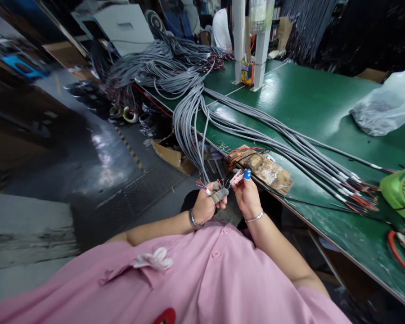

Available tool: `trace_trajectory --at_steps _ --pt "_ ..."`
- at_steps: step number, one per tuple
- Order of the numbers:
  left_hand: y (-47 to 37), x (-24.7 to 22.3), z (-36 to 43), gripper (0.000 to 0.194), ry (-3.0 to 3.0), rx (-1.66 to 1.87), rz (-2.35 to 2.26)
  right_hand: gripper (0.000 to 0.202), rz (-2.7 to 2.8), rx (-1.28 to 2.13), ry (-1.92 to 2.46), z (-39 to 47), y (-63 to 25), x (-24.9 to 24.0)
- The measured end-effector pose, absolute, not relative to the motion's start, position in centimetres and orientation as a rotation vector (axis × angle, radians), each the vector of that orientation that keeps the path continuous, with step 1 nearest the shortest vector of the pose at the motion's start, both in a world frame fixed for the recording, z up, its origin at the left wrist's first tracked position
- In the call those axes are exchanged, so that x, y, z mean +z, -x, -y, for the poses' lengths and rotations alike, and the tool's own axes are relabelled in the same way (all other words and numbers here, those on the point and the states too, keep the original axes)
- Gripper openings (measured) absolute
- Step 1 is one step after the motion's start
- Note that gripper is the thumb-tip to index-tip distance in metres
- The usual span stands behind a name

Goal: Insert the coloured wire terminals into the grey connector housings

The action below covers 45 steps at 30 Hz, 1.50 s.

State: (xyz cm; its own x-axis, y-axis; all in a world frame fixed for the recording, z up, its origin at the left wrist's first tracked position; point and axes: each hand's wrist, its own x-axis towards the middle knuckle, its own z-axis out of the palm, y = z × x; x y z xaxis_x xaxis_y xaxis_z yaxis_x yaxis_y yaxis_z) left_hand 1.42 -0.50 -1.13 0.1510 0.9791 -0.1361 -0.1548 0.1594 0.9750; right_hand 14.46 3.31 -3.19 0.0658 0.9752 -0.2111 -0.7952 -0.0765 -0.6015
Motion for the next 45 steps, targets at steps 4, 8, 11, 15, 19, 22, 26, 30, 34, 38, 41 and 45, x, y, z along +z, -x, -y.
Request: trace_trajectory --at_steps 4,8,11,15,19,22,26,30,34,38,41,45 --pt "-1.4 -1.2 0.5 0.032 -1.035 1.074 -1.053 0.030 0.312 1.516 0.682 -3.2 -14.4 -3.0" --pt "-1.3 -1.1 0.6 0.032 -1.027 1.095 -1.038 0.029 0.277 1.557 0.682 -2.9 -14.4 -2.7" --pt "-1.3 -1.0 0.6 0.033 -1.007 1.111 -1.024 0.030 0.267 1.594 0.689 -2.8 -14.5 -2.5" --pt "-1.2 -0.9 0.6 0.034 -0.992 1.114 -1.017 0.035 0.273 1.639 0.664 -2.6 -14.7 -2.8" --pt "-0.9 -0.8 0.9 0.033 -0.962 1.106 -1.029 0.038 0.267 1.690 0.658 -2.4 -15.3 -3.8" --pt "-0.3 -0.9 1.0 0.032 -0.914 1.106 -1.024 0.038 0.253 1.711 0.665 -2.1 -15.8 -4.5" --pt "0.5 -1.5 0.6 0.032 -0.825 1.106 -1.001 0.033 0.246 1.712 0.704 -1.6 -16.3 -5.1" --pt "0.7 -2.4 0.2 0.031 -0.770 1.081 -0.981 0.030 0.275 1.706 0.749 -1.1 -16.6 -5.3" --pt "0.4 -2.7 -0.1 0.037 -0.758 1.107 -0.900 0.028 0.435 1.653 0.850 -0.5 -16.9 -5.2" --pt "0.6 -2.1 -0.1 0.034 -0.870 1.189 -0.880 0.022 0.672 1.524 0.982 0.5 -17.1 -4.8" --pt "0.9 -1.9 0.3 0.032 -1.032 1.116 -0.938 0.019 0.919 1.399 1.060 1.6 -17.1 -4.1" --pt "0.7 -2.6 1.3 0.025 -1.232 0.989 -1.003 0.026 1.238 1.244 1.032 3.4 -16.4 -2.4"
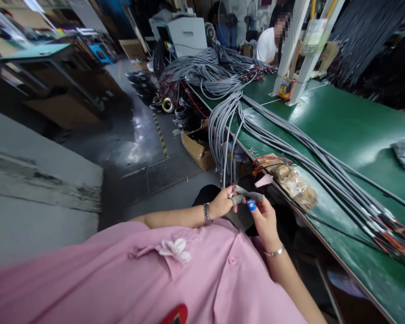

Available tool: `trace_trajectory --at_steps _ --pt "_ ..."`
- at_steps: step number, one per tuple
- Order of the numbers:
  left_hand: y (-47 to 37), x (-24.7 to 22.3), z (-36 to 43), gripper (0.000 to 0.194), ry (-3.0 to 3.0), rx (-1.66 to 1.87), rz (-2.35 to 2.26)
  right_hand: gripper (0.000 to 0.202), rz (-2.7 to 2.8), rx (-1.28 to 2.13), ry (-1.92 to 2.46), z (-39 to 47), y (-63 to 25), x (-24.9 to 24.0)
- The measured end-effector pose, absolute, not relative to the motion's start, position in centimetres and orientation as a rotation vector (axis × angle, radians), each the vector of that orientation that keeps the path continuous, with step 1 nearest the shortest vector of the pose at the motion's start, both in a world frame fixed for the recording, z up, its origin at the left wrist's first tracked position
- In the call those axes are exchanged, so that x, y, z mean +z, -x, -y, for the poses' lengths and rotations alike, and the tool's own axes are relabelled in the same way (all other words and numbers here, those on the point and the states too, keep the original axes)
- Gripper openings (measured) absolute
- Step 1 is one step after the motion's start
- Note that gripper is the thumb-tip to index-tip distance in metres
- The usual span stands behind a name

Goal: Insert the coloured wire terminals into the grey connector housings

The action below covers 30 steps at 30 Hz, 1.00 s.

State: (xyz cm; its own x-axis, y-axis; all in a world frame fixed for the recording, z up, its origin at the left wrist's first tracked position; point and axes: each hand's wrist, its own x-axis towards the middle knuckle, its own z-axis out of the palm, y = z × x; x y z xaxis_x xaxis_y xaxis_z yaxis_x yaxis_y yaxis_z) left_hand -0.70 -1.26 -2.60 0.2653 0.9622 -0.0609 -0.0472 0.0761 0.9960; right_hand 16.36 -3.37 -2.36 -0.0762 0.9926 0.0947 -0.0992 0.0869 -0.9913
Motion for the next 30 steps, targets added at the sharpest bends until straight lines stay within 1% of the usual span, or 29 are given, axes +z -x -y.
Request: trace_trajectory --at_steps 2,3,4,7,9,11,12,16,19,22,26,30 --pt "0.6 -2.9 1.8 0.021 -1.348 0.943 -1.026 0.037 1.319 1.226 0.991 4.3 -15.7 -1.6" --pt "0.7 -3.0 2.1 0.019 -1.428 0.925 -1.034 0.040 1.353 1.219 0.992 4.7 -15.4 -1.3" --pt "0.7 -2.9 2.4 0.018 -1.518 0.911 -1.039 0.038 1.382 1.201 1.007 5.0 -15.2 -1.2" --pt "1.1 -2.5 3.3 0.019 -1.753 0.858 -1.045 0.020 1.418 1.130 1.062 5.5 -14.7 -1.2" --pt "1.3 -2.0 3.8 0.016 -1.790 0.845 -1.039 0.012 1.375 1.127 1.071 5.4 -14.8 -1.4" --pt "1.3 -1.6 4.1 0.012 -1.705 0.876 -0.989 0.012 1.305 1.180 1.072 5.2 -15.3 -1.5" --pt "1.3 -1.4 4.2 0.014 -1.628 0.893 -0.948 0.012 1.273 1.209 1.072 5.1 -15.6 -1.5" --pt "1.1 -1.0 4.3 0.034 -1.367 0.890 -0.882 0.013 1.206 1.327 1.040 5.2 -16.7 -1.5" --pt "1.0 -0.8 4.3 0.039 -1.313 0.881 -0.907 0.015 1.112 1.411 1.008 5.6 -17.0 -1.6" --pt "1.1 -0.7 4.4 0.039 -1.280 0.780 -0.910 0.015 1.102 1.377 1.026 5.6 -16.9 -1.2" --pt "1.4 -0.5 4.5 0.040 -1.230 0.593 -0.895 0.015 1.278 1.319 1.026 5.1 -16.7 -0.1" --pt "1.4 -0.2 4.3 0.041 -1.119 0.601 -0.876 0.015 1.387 1.290 1.029 4.5 -16.6 0.4"
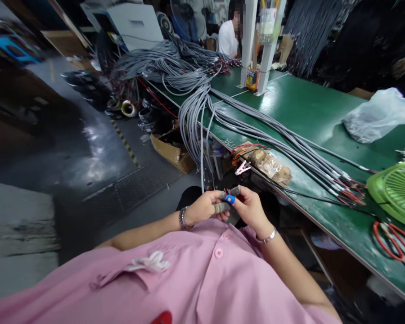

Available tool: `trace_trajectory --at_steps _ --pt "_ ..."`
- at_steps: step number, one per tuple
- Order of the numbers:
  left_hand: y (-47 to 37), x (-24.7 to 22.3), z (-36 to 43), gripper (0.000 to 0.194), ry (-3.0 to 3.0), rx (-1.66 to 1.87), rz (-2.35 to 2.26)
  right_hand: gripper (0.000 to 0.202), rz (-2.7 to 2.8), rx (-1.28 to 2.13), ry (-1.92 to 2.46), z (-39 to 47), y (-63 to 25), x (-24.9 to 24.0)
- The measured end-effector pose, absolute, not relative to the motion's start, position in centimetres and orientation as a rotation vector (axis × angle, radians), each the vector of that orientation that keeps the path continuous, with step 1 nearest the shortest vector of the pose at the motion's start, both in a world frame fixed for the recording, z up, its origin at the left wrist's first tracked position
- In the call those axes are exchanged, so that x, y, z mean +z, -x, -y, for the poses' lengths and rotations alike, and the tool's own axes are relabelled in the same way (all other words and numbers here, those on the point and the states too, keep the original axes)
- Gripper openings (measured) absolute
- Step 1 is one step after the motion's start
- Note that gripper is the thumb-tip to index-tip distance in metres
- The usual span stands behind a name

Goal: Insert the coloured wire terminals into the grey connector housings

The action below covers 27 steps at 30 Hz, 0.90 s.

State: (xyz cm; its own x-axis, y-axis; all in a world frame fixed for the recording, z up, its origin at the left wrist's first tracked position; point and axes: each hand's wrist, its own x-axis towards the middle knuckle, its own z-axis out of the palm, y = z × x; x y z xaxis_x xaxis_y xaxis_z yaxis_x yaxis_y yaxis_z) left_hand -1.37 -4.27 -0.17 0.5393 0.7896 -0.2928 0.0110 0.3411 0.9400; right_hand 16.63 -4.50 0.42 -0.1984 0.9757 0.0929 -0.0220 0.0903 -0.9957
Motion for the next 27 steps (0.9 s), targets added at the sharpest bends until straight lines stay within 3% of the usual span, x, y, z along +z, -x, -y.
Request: trace_trajectory --at_steps 10,18,27 --pt "1.1 -0.5 3.3 0.039 -0.941 0.634 -0.811 0.016 1.279 1.433 1.002 3.8 -16.7 -0.2" --pt "0.6 -1.0 2.7 0.036 -1.174 0.812 -1.006 0.013 1.204 1.304 1.091 3.0 -16.2 -1.1" --pt "-0.2 -1.5 2.0 0.029 -1.003 0.900 -0.951 0.010 1.179 1.237 1.136 3.6 -16.6 -2.0"
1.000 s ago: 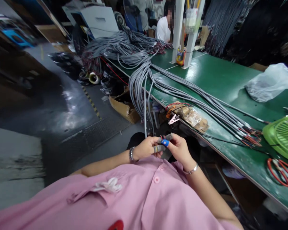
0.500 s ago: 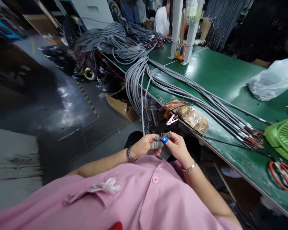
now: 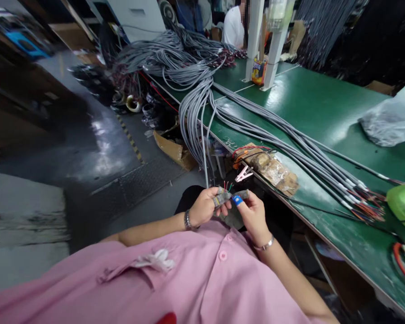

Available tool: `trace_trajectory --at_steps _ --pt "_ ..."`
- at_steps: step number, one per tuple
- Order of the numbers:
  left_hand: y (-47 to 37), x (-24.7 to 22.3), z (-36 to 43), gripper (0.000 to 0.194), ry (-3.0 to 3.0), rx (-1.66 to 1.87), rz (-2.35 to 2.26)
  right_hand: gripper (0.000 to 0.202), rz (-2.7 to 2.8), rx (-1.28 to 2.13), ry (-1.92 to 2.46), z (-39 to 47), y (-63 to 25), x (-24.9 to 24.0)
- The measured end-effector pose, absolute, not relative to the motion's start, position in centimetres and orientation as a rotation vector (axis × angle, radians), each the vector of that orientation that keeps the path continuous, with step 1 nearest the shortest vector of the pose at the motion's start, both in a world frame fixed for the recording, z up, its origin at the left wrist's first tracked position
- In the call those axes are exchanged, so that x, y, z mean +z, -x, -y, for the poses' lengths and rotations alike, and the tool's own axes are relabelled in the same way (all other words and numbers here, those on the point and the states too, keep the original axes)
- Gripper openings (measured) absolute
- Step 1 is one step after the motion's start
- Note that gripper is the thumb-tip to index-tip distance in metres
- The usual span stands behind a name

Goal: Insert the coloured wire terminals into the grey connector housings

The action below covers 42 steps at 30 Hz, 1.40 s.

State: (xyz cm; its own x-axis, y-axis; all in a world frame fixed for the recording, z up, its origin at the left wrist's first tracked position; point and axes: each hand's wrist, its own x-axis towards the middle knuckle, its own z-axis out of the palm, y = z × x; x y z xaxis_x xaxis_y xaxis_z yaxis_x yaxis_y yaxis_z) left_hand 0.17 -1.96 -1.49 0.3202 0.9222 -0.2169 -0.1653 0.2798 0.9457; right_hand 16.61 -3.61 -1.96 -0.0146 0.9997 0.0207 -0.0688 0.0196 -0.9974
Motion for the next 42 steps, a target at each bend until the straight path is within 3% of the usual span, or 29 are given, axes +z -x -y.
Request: trace_trajectory --at_steps 6,11,22,42 --pt "0.1 -1.3 1.9 0.031 -1.055 0.870 -0.980 0.012 1.183 1.277 1.125 3.4 -16.9 -2.5" --pt "0.5 -1.3 2.1 0.027 -1.114 0.833 -0.991 0.024 1.307 1.302 1.089 2.9 -16.6 -1.8" --pt "0.6 -1.7 2.6 0.019 -1.237 0.808 -1.022 0.021 1.292 1.299 1.172 2.5 -15.4 -1.5" --pt "0.6 -0.9 2.6 0.029 -1.017 0.899 -1.053 0.022 1.021 1.449 1.114 3.4 -15.2 -1.7"
